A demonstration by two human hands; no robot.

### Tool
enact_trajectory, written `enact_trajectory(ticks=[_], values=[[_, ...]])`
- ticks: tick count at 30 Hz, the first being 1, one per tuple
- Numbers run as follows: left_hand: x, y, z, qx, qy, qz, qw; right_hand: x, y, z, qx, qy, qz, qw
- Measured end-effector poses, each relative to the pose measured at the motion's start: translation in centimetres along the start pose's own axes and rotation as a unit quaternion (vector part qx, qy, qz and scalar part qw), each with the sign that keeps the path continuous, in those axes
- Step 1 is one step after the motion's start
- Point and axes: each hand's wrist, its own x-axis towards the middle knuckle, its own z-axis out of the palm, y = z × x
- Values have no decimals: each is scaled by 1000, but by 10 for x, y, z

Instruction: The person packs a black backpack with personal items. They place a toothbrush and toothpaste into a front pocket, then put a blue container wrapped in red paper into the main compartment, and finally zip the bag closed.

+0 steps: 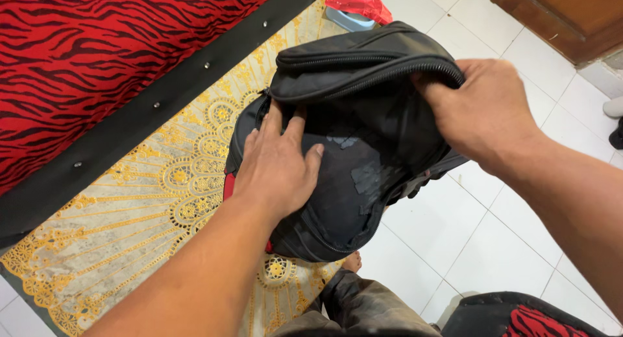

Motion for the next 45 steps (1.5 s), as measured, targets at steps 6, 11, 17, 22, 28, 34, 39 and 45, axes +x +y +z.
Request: enact_trajectory(ticks=[6, 11, 17, 22, 28, 34, 39, 45], values=[[-25, -10, 18, 80, 45, -11, 996, -6, -1, 3, -32, -14, 0, 999], [-15, -14, 20, 65, 25, -24, 997, -14, 3, 5, -92, -12, -33, 995], [27, -13, -2, 93, -82, -76, 989, -23, 5, 5, -87, -53, -47, 994], [2, -16, 12, 96, 22, -24, 995, -24, 16, 9, -90, -103, -7, 991], [-45, -15, 18, 82, 99, -22, 991, -41, 32, 29, -111, -147, -308, 933], [-58, 14, 10, 84, 17, 36, 996, -65, 32, 38, -135, -114, -303, 936], [-47, 46, 33, 111, -22, 98, 989, -74, 33, 25, -98, -56, -358, 927], [-22, 68, 37, 230, -199, -1, 953, -80, 32, 9, -66, 0, -387, 920]])
